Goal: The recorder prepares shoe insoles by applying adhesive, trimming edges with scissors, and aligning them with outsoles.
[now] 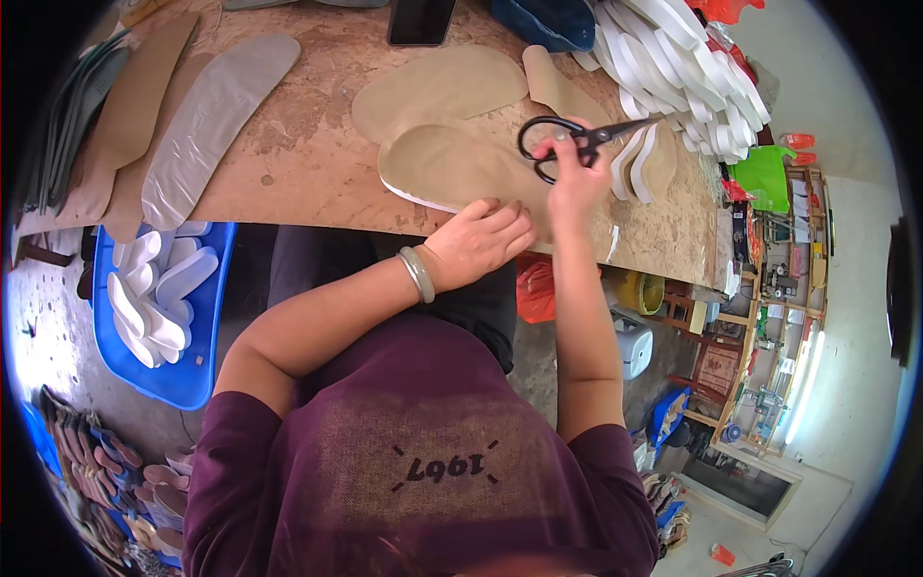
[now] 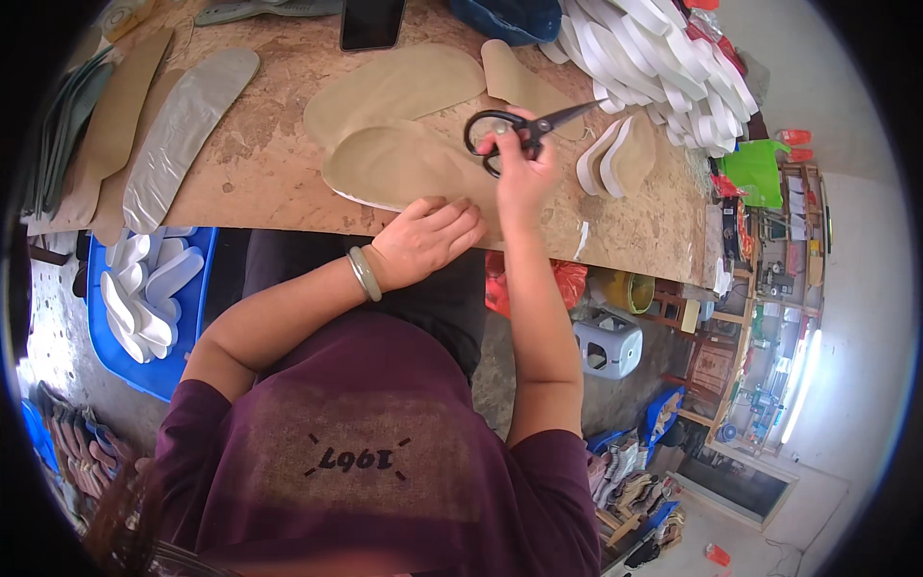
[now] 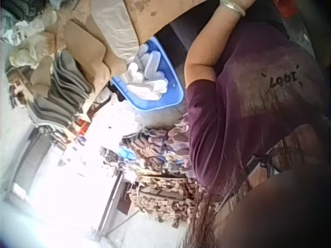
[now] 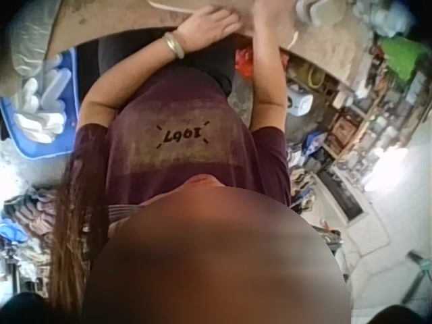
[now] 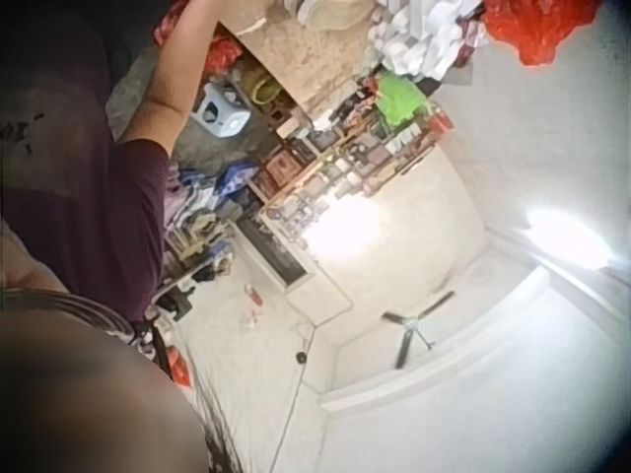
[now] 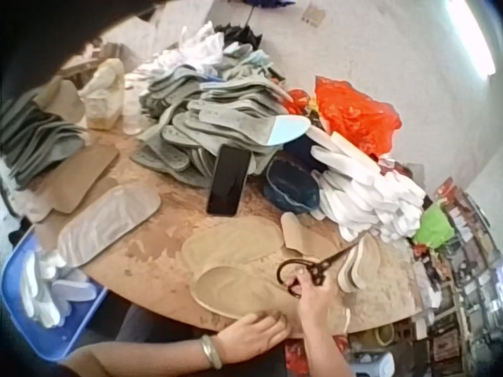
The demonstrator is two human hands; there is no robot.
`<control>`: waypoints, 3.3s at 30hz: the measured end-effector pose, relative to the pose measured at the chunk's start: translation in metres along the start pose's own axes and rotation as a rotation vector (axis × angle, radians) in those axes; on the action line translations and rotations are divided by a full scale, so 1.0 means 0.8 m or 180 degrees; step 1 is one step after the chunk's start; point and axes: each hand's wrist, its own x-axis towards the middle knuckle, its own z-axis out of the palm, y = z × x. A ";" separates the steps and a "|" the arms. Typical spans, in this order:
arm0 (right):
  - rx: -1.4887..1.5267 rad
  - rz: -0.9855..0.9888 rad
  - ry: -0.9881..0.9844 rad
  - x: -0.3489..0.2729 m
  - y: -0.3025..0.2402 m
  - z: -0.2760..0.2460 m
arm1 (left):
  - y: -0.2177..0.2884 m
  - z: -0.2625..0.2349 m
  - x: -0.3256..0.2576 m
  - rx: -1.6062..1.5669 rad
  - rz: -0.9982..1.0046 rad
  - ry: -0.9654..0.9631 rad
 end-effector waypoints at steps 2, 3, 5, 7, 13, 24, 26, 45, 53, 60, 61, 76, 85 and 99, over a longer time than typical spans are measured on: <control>0.0754 0.0094 -0.0122 0.007 -0.015 -0.011 | -0.005 0.000 -0.001 0.0040 -0.0024 0.0020; 0.0746 0.0099 -0.0132 0.000 -0.022 -0.012 | -0.005 0.001 -0.001 0.0007 0.0005 0.0069; -0.1306 -0.0537 -0.1248 -0.009 -0.031 -0.007 | -0.004 0.003 -0.003 -0.0029 0.0018 0.0119; -0.1567 -0.1621 -0.1175 0.003 -0.031 0.009 | -0.002 0.000 -0.004 -0.0309 -0.0009 -0.0171; 0.0530 0.0586 -0.0051 0.016 -0.010 0.033 | -0.001 -0.001 0.002 0.0020 -0.0024 -0.0020; -0.1619 -0.1196 -0.1293 0.020 -0.045 0.032 | -0.003 0.003 -0.002 -0.0021 0.0084 0.0181; -0.1525 -0.0875 -0.1323 0.026 -0.045 0.039 | -0.004 0.003 -0.001 0.0060 0.0068 0.0210; 0.0025 0.0446 -0.0522 0.009 -0.021 0.029 | -0.004 0.004 -0.001 0.0061 0.0050 0.0215; -0.1760 -0.1967 -0.1451 0.024 -0.035 0.055 | -0.002 0.003 -0.003 -0.0129 0.0023 0.0132; 0.0843 0.1106 -0.0453 0.053 -0.021 0.078 | -0.003 0.002 -0.001 -0.0028 0.0034 0.0085; 0.0845 0.1095 -0.0458 0.053 -0.016 0.072 | -0.003 0.000 0.000 -0.0062 0.0003 0.0028; -0.1507 -0.2662 -0.2298 0.059 -0.037 0.079 | 0.000 0.011 -0.002 0.0069 0.0067 0.0258; 0.1126 0.1389 -0.0812 0.078 -0.014 0.100 | -0.004 -0.006 -0.002 -0.0032 0.0094 -0.0117; 0.2004 0.1009 -0.0527 0.022 -0.040 0.014 | -0.014 -0.079 0.004 0.0370 -0.1288 -0.0822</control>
